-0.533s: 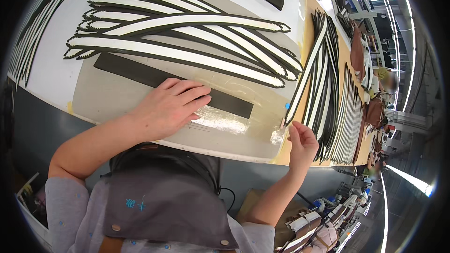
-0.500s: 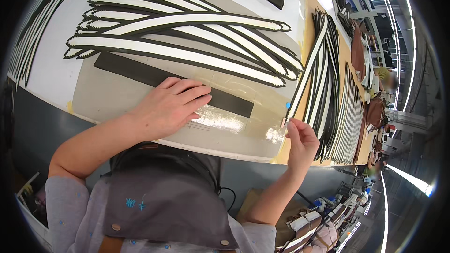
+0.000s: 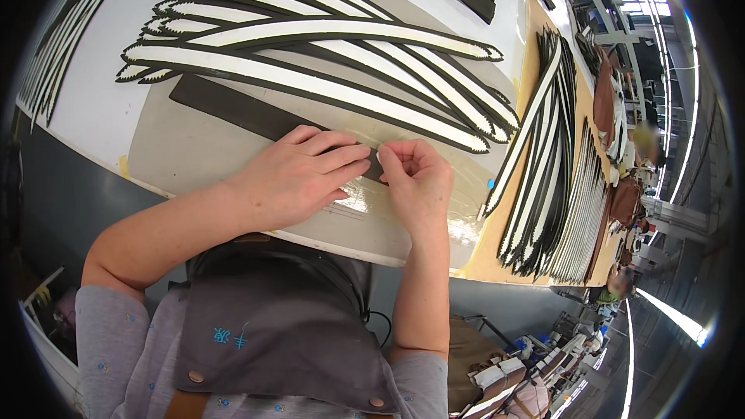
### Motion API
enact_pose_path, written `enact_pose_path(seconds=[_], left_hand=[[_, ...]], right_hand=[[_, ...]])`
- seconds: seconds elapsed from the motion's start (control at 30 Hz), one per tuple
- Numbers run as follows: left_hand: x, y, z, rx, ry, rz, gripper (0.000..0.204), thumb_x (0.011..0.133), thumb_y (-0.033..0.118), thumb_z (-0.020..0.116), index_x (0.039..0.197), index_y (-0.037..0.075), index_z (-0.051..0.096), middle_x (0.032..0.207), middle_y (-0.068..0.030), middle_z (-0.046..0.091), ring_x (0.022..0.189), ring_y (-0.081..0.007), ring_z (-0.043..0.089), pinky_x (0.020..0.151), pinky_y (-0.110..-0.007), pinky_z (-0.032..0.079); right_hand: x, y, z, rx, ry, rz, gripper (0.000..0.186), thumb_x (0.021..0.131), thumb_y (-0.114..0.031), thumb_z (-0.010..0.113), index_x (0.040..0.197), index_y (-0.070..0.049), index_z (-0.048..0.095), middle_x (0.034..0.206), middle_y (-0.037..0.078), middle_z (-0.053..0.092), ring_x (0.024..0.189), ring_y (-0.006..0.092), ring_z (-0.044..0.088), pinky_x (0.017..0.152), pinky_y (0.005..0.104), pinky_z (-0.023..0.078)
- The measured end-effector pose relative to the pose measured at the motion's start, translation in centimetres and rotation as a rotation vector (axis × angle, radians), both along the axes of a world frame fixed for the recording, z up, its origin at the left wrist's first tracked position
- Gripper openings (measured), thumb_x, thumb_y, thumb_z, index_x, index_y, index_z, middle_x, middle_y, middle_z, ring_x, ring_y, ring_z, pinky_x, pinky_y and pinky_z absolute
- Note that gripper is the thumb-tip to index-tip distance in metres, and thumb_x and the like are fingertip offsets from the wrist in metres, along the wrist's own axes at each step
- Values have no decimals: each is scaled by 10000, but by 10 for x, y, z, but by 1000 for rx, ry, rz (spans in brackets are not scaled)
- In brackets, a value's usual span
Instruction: The recorder is assembling and inspecting leather belt components by folding and checking the edges of leather strips on a workbench.
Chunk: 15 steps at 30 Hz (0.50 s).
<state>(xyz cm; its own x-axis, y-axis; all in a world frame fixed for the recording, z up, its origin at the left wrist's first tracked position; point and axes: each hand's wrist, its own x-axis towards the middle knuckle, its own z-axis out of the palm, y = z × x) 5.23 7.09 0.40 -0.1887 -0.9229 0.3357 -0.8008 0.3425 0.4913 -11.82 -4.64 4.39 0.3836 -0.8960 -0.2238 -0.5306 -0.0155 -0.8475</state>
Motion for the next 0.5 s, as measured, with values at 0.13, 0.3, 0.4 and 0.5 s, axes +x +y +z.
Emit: enact_pose_path(seconds=[0.13, 0.3, 0.4, 0.5], left_hand=[[0, 0, 0, 0, 6, 5, 483, 877, 225, 738, 1328, 76, 648, 1386, -12, 601, 1322, -198, 503, 1077, -382, 406], [0, -1, 0, 8, -30, 1, 478, 886, 227, 732, 1331, 76, 646, 1384, -7, 601, 1320, -194, 504, 1083, -382, 399], [-1, -1, 0, 12, -8, 5, 474, 890, 229, 730, 1330, 76, 647, 1383, -8, 601, 1320, -193, 504, 1085, -381, 398], [-1, 0, 0, 1, -28, 4, 475, 892, 229, 730, 1334, 77, 646, 1386, -8, 600, 1319, -193, 506, 1085, -381, 399]], right_hand=[[3, 0, -1, -9, 32, 0, 135, 924, -85, 758, 936, 41, 712, 813, 50, 722, 660, 70, 655, 603, 218, 540], [4, 2, -2, -46, 58, -18, 125, 916, -82, 764, 926, 34, 718, 793, 43, 723, 647, 72, 653, 593, 222, 533], [-1, -1, -18, -165, 46, 19, 112, 914, -79, 764, 917, 24, 722, 773, 38, 717, 643, 70, 650, 591, 223, 526], [0, 2, -17, -161, -40, -27, 95, 912, -71, 768, 914, 14, 725, 768, 31, 715, 639, 60, 639, 587, 216, 511]])
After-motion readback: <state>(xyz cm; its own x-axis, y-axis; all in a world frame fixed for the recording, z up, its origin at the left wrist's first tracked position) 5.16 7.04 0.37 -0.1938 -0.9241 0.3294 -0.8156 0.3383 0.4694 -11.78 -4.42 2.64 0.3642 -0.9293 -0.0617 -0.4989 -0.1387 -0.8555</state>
